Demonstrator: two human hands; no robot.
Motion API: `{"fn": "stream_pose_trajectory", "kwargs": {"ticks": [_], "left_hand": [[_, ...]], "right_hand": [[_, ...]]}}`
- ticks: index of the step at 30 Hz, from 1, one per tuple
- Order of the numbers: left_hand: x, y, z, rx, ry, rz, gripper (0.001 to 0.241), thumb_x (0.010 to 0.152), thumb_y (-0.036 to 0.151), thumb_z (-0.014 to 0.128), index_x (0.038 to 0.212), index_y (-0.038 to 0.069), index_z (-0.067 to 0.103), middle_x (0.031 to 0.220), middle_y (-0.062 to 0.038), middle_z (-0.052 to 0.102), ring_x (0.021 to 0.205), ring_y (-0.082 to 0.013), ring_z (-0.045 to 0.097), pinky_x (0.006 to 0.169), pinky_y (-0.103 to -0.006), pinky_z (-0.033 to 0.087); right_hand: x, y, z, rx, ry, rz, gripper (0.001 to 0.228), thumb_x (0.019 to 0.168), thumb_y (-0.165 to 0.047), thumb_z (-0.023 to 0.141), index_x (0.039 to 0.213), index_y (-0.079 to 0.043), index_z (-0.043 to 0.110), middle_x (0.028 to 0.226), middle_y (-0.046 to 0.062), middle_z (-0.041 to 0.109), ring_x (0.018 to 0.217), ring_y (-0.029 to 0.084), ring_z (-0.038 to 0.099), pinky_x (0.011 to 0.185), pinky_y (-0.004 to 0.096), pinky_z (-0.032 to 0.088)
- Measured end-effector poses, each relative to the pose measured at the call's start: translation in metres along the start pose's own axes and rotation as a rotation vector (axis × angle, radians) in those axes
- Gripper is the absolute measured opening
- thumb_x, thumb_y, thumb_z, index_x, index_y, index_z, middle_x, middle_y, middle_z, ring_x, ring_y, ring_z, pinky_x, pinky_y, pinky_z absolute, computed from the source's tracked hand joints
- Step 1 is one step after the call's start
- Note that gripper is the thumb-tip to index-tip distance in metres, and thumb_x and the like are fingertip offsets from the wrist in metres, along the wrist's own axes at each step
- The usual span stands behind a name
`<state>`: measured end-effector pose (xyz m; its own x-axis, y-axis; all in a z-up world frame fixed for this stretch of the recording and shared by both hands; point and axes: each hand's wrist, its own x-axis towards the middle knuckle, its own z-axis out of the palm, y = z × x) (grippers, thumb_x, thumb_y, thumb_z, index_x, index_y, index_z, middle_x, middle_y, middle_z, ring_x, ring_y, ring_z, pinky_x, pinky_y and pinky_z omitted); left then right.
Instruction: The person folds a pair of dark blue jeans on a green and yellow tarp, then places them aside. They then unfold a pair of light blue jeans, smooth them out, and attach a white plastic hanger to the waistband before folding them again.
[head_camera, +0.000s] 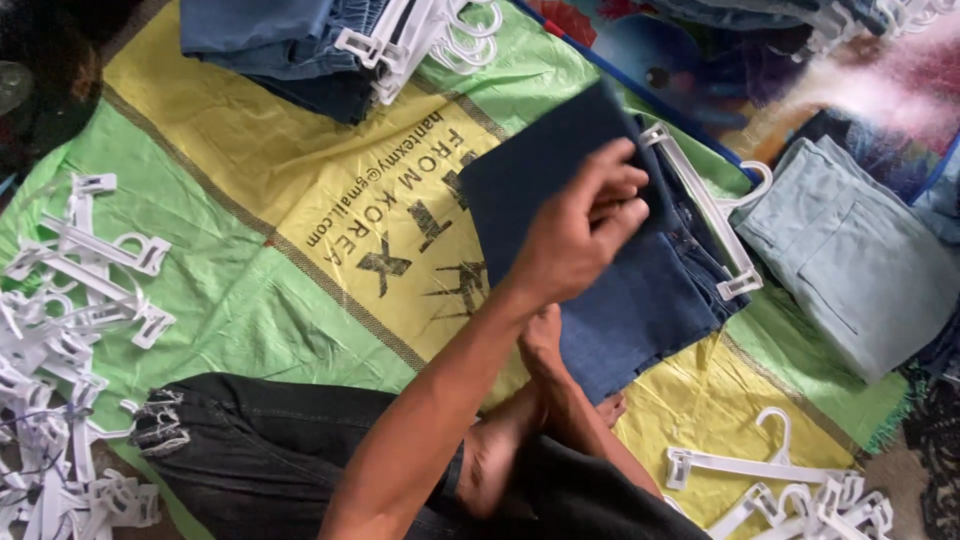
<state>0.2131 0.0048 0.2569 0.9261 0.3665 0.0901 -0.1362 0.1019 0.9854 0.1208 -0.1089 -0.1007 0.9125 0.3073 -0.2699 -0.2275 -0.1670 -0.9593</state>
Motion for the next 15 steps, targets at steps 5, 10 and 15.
{"fn": "stream_pose_trajectory", "kwargs": {"ticks": [5,10,15], "left_hand": [[-0.028,-0.055,-0.060,0.352,0.051,-0.140,0.048,0.118,0.037,0.076,0.164,0.021,0.075,0.137,-0.009,0.092,0.130,-0.0326,0.088,0.114,-0.0490,0.072],[-0.077,-0.165,-0.146,0.549,0.282,-0.598,0.048,0.121,0.046,0.073,0.156,0.014,0.078,0.142,-0.016,0.089,0.138,-0.0377,0.084,0.121,-0.0549,0.066],[-0.105,-0.195,-0.148,0.481,0.115,-0.770,0.069,0.101,0.080,0.086,0.148,0.029,0.082,0.122,0.002,0.094,0.121,-0.0245,0.088,0.110,-0.0454,0.068]], "right_hand": [[0.029,-0.019,0.015,0.386,0.202,0.261,0.036,0.108,-0.011,0.085,0.141,-0.003,0.076,0.092,-0.001,0.064,0.082,0.017,0.073,0.090,0.045,0.073],[0.010,-0.067,0.013,0.546,0.228,0.386,0.020,0.119,-0.013,0.082,0.136,-0.002,0.078,0.097,0.001,0.060,0.095,0.020,0.078,0.111,0.055,0.072],[-0.007,-0.101,0.011,0.583,0.220,0.396,0.013,0.117,-0.006,0.081,0.125,0.000,0.073,0.102,0.002,0.051,0.105,0.025,0.074,0.119,0.058,0.069]]}}
